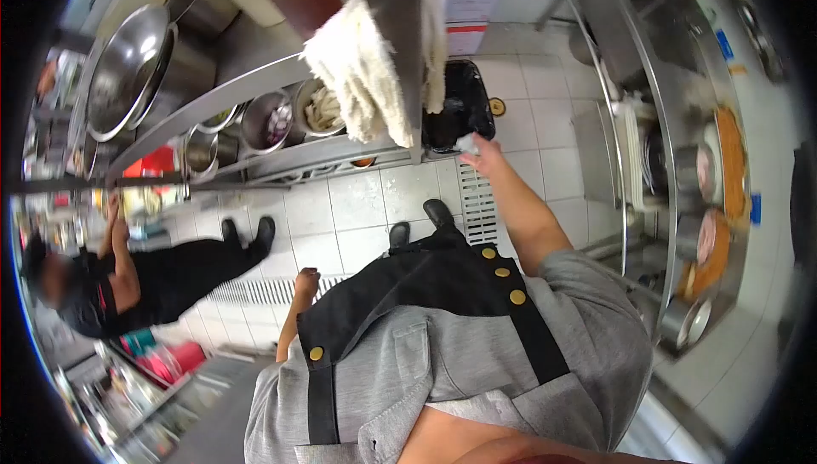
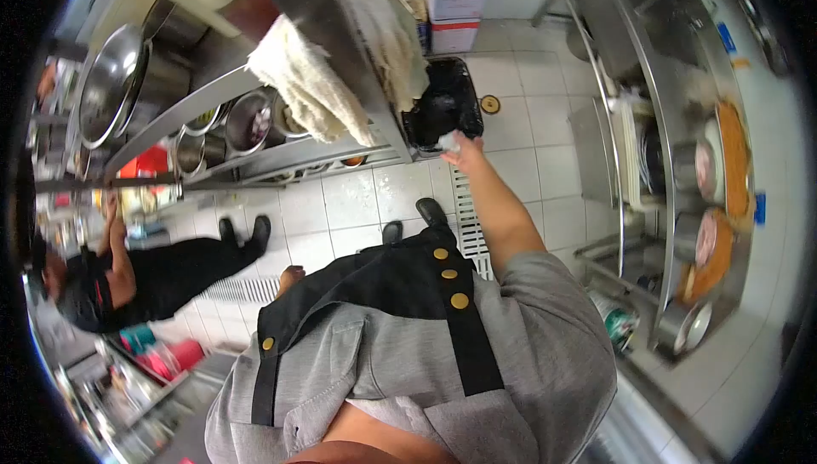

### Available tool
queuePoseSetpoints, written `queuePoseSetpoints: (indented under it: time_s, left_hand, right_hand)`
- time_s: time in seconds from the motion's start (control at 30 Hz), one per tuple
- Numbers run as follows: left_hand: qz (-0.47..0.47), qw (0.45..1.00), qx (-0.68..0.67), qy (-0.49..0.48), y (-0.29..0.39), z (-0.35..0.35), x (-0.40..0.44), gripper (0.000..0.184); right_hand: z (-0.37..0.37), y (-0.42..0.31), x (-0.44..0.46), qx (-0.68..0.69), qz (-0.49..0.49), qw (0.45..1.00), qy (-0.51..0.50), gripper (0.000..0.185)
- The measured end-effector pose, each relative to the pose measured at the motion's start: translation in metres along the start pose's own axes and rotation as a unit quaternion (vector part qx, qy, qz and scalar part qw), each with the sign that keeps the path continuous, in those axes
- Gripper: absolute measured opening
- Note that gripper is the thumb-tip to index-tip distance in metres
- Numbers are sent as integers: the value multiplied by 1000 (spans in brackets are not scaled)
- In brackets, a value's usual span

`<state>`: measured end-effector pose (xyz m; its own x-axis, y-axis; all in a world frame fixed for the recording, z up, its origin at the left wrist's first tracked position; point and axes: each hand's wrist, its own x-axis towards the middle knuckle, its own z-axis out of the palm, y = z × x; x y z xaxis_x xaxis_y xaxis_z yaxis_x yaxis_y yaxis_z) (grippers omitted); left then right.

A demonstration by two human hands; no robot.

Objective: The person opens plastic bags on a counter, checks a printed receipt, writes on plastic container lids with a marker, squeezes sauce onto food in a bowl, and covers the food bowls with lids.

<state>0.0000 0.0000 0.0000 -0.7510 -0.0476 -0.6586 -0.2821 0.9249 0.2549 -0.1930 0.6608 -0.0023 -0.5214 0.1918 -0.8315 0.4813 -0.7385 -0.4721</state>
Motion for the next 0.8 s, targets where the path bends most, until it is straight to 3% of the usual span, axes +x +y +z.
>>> queuePoseSetpoints:
  time_s: [0.03, 0.07, 0.1, 0.17, 0.23, 0.27, 0.3, 0.33, 0.37, 0.4, 0.43, 0.47, 0.57, 0.6, 0.63, 0.7, 0.8]
  left_hand:
    - [20, 998, 59, -19, -43, 10, -33, 40]
    - [-188, 967, -166, 44, -10, -9, -108, 38]
    - [-143, 959, -233, 79, 44, 31, 7, 38]
    - [-156, 908, -369, 120, 1, 85, -41, 35]
    - [-214, 907, -350, 94, 48, 91, -105, 32]
    - [-204, 897, -379, 103, 47, 112, -110, 35]
    - [-199, 883, -410, 115, 46, 133, -121, 38]
    - [-211, 874, -416, 136, 49, 147, -137, 44]
    - [-224, 863, -424, 158, 57, 161, -149, 49]
    - [-257, 855, -415, 179, 58, 173, -161, 53]
    - [-292, 846, -403, 191, 55, 186, -175, 58]
    - [-326, 827, -413, 197, 57, 189, -183, 58]
    - [-390, 772, -467, 186, 20, 223, -211, 59]
    - [-389, 770, -466, 198, -12, 268, -211, 59]
    - [-414, 755, -486, 150, -24, 260, -225, 58]
    - [-416, 760, -479, 140, -65, 292, -262, 56]
    - [-480, 717, -480, 157, -88, 285, -296, 57]
  right_hand:
    - [22, -5, -37, -11, 38, 998, 42, 97]
    - [26, 2, -40, -57, 66, 994, 72, 95]
    - [73, -100, 20, -118, -26, 989, 85, 82]
    - [39, -75, 50, -252, -23, 967, 30, 61]
    - [13, -35, 73, -378, -91, 917, 84, 28]
    - [11, -18, 81, -377, -81, 923, -8, 13]
    - [7, -1, 79, -380, -62, 917, -104, 19]
    - [17, 15, 62, -447, 65, 883, -128, 23]
    - [25, 41, 51, -524, 84, 839, -116, 26]
    - [25, 61, 66, -618, 169, 737, -217, 17]
    - [23, 93, 91, -780, 70, 525, -333, 15]
    - [37, 115, 76, -842, 3, 394, -367, 15]
    - [94, 195, 23, -856, -13, 390, -339, 17]
    - [119, 221, 3, -855, -19, 393, -337, 19]
    - [144, 246, -15, -854, -29, 397, -336, 21]
    - [187, 291, -51, -851, -45, 399, -338, 26]
    - [254, 357, -79, -857, -76, 376, -345, 33]
